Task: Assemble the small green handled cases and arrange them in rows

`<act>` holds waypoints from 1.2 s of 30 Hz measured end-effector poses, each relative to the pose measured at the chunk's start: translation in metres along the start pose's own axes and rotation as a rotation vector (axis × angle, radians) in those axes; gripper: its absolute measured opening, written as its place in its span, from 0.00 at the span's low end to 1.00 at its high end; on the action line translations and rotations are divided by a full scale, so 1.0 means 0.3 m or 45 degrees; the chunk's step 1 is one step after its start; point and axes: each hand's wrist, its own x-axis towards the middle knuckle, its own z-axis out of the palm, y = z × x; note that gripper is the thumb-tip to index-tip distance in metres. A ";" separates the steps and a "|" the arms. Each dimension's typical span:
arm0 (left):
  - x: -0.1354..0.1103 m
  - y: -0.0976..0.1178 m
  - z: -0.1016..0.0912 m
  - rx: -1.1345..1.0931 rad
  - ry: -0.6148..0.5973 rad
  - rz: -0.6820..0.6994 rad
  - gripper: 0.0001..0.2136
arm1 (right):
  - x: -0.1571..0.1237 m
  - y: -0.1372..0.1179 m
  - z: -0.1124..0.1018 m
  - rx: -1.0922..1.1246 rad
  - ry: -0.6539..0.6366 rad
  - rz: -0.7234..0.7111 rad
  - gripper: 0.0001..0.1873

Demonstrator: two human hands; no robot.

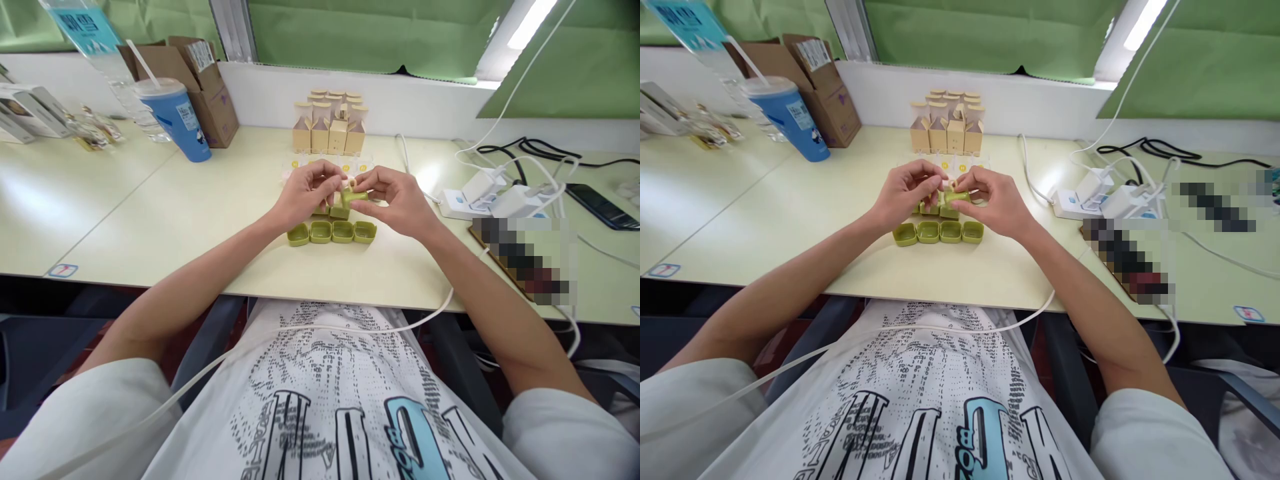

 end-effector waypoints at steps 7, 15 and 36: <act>0.011 -0.022 -0.026 0.096 0.118 -0.094 0.09 | 0.010 0.028 -0.075 -0.520 -0.060 0.267 0.17; 0.001 -0.033 -0.044 0.834 -0.037 0.182 0.02 | 0.006 0.041 -0.041 -0.566 -0.127 0.350 0.15; 0.018 0.035 -0.094 0.674 -0.257 0.197 0.12 | 0.023 0.004 -0.243 -0.876 0.082 0.307 0.13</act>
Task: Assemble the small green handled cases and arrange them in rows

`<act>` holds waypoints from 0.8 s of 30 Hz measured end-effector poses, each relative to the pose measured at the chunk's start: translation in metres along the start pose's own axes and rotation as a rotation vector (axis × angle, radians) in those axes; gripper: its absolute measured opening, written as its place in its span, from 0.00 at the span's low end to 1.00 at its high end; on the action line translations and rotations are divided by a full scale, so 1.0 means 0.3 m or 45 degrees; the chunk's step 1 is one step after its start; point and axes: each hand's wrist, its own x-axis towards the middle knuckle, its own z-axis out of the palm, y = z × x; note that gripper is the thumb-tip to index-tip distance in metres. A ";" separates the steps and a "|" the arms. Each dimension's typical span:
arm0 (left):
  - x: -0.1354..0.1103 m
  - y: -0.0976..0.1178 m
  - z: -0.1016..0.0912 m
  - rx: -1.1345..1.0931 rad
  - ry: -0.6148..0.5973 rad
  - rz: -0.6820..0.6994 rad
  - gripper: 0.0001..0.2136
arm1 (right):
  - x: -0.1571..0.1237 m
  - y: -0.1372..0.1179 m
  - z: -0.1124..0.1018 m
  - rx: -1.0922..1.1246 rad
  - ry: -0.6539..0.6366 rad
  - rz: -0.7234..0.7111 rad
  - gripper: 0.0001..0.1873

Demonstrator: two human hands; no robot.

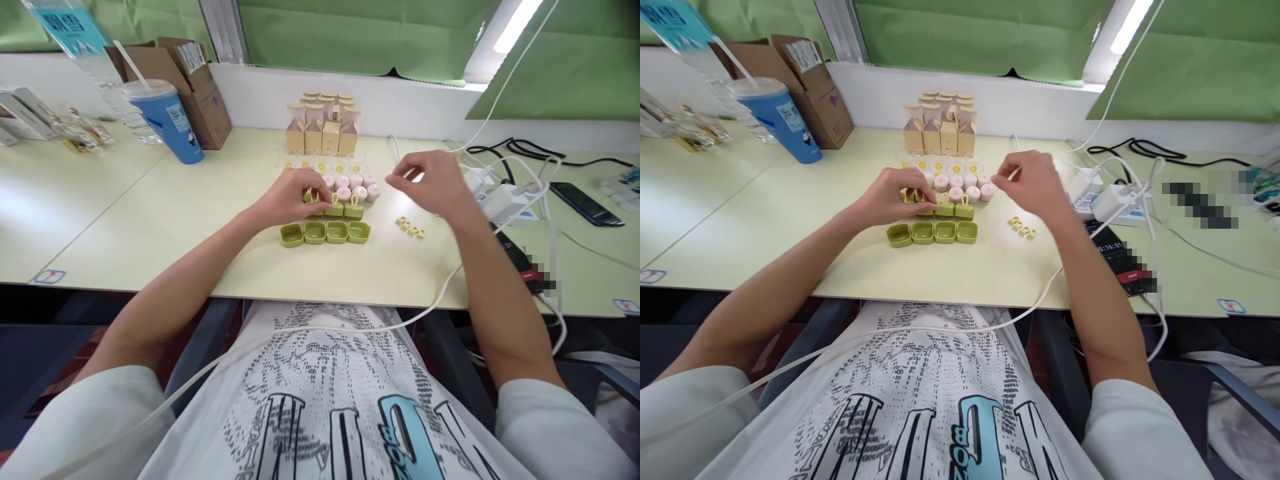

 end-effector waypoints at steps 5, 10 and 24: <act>-0.012 0.021 -0.148 -0.085 -0.499 -0.157 0.23 | 0.031 0.125 -0.103 -0.444 -0.552 0.321 0.18; -0.030 0.021 -0.178 0.171 -0.540 -0.201 0.32 | 0.040 0.101 -0.017 -0.464 -0.760 0.310 0.14; -0.038 0.110 -0.248 -0.023 -0.514 -0.107 0.13 | 0.009 0.026 0.026 0.236 0.038 0.213 0.11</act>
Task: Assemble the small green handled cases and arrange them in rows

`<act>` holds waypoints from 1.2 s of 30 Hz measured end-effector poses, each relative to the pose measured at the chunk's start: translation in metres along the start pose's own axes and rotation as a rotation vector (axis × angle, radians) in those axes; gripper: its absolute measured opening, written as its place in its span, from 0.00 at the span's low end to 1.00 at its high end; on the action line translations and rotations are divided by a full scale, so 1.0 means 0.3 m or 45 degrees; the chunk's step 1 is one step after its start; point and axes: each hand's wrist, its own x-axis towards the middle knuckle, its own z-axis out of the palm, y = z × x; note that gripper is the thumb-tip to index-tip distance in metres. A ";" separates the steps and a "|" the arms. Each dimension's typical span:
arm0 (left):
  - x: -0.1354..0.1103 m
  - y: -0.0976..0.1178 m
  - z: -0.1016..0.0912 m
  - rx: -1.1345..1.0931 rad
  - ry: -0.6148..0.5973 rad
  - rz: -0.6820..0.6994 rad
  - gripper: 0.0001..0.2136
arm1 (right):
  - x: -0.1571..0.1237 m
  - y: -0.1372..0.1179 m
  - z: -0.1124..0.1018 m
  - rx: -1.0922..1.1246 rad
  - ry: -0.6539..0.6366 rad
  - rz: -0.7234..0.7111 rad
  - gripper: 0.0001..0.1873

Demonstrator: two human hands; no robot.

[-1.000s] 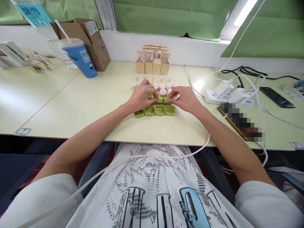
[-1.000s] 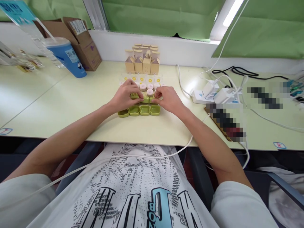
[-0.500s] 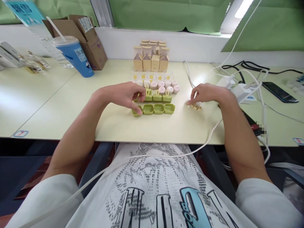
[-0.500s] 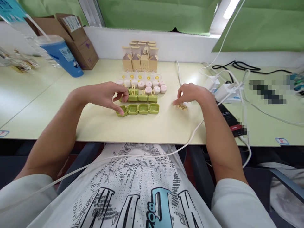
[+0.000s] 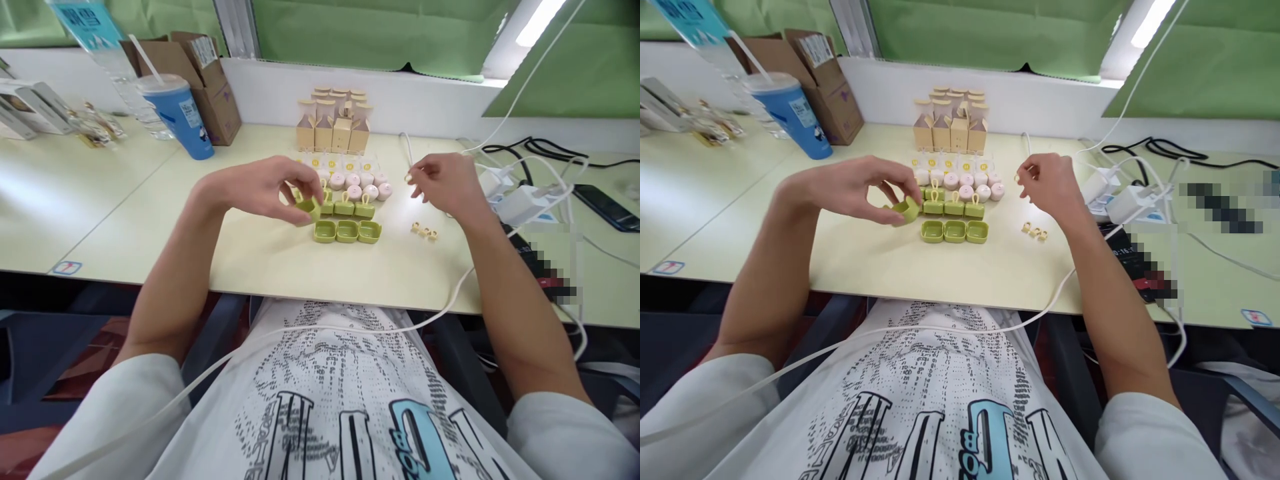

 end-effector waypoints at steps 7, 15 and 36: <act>0.109 -0.021 0.183 -0.075 0.616 0.152 0.24 | -0.107 -0.158 0.084 0.706 0.194 -0.498 0.17; 0.123 -0.038 0.271 -0.101 0.672 0.137 0.35 | -0.173 -0.182 0.155 0.312 0.021 -0.716 0.11; 0.138 -0.053 0.277 -0.470 0.506 0.118 0.33 | -0.174 -0.194 0.180 -0.076 -0.003 -0.882 0.17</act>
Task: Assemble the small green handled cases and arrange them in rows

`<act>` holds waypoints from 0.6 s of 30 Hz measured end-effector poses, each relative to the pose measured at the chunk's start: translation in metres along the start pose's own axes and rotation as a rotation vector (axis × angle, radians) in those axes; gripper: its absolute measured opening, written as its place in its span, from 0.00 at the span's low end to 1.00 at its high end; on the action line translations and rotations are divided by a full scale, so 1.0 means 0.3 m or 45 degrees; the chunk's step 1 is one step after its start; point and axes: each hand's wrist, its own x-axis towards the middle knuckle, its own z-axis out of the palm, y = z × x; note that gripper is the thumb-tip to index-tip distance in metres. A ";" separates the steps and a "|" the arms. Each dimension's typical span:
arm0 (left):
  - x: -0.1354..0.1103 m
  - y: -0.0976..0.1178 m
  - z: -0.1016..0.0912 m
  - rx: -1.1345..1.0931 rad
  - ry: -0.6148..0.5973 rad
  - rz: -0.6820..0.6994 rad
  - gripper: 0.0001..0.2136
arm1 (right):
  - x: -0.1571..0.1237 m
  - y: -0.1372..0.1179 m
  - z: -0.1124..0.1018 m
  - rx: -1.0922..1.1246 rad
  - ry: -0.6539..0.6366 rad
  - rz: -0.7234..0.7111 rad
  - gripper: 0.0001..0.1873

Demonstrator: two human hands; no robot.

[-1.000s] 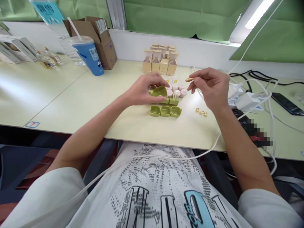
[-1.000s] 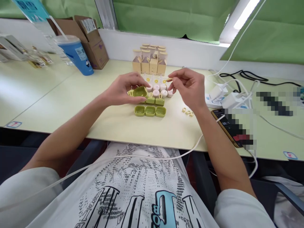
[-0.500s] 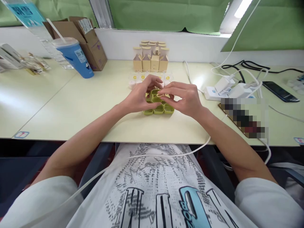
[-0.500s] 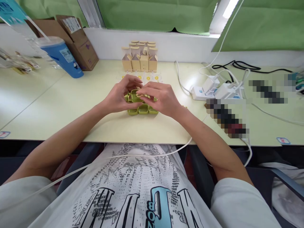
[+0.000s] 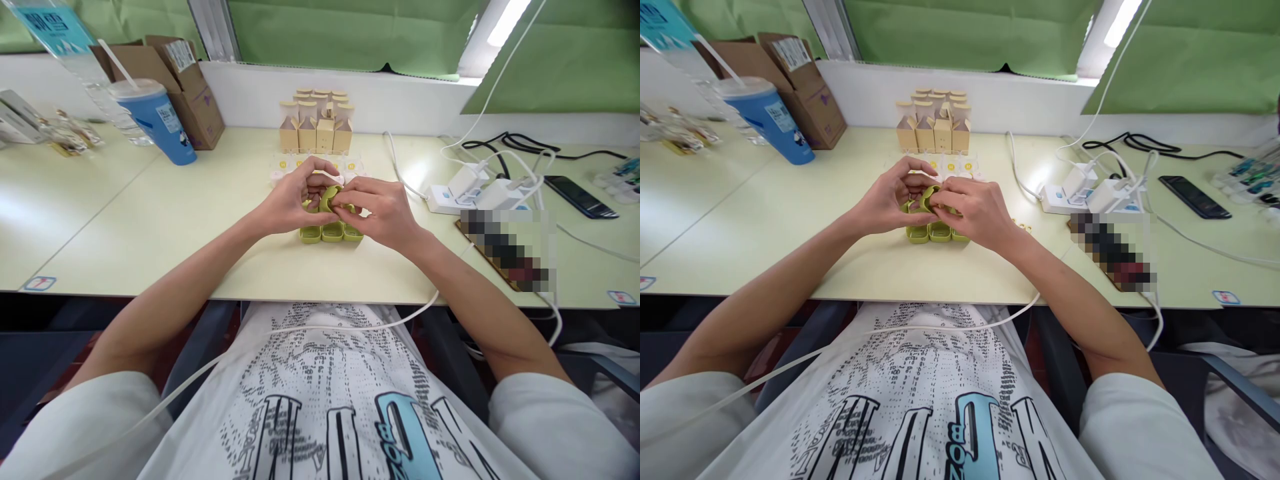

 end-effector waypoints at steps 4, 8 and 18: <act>0.002 0.001 -0.007 -0.088 -0.052 -0.034 0.36 | -0.003 0.010 -0.023 -0.002 0.021 0.018 0.16; 0.005 0.004 -0.022 -0.231 -0.183 -0.085 0.39 | 0.000 0.066 -0.018 0.067 0.087 -0.226 0.12; 0.007 0.022 -0.047 -0.520 -0.405 -0.232 0.40 | 0.001 0.106 -0.004 0.059 0.181 -0.701 0.08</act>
